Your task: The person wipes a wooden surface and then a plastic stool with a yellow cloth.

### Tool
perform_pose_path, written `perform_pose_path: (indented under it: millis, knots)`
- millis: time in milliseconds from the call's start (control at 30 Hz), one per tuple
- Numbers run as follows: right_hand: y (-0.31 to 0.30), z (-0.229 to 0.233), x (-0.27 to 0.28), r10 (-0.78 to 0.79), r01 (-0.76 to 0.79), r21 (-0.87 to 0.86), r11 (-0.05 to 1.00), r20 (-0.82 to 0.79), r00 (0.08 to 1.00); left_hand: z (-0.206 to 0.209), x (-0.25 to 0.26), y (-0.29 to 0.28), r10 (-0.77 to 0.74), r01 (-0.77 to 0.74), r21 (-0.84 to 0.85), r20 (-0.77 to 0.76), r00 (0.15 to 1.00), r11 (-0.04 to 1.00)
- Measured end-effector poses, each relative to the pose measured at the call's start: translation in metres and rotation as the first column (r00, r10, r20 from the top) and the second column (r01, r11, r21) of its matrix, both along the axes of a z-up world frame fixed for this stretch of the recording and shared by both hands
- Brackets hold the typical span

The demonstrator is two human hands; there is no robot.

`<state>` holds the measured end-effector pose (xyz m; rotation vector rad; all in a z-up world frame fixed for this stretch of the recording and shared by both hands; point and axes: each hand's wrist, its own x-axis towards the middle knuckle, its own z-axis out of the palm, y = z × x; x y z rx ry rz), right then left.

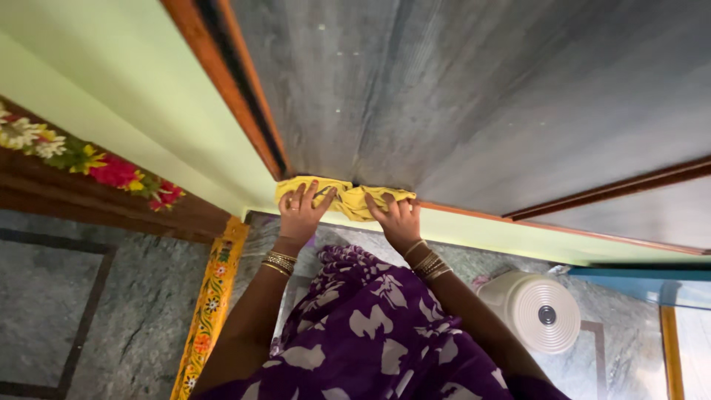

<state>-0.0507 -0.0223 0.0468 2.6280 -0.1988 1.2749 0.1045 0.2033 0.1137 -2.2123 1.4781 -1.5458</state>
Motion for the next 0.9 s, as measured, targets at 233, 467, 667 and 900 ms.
perform_pose_path:
  millis: [233,467,667,900]
  knots:
    - [-0.052,-0.045,-0.05,-0.12,0.115,0.057,0.992,0.091,0.989,-0.025,-0.036,-0.062,-0.14,0.143,0.075,-0.034,0.99,0.987]
    - [-0.11,-0.088,-0.101,-0.235,0.227,0.101,0.969,0.071,0.969,-0.056,-0.07,-0.129,-0.281,0.281,0.085,-0.013,0.96,0.956]
    - [-0.158,-0.114,-0.147,-0.243,0.233,0.151,0.961,0.052,0.969,-0.082,-0.102,-0.18,-0.329,0.324,0.168,0.0,0.944,0.931]
    - [-0.203,-0.144,-0.185,-0.269,0.258,0.124,0.958,0.079,0.96,-0.104,-0.133,-0.232,-0.404,0.395,0.17,0.022,0.915,0.903]
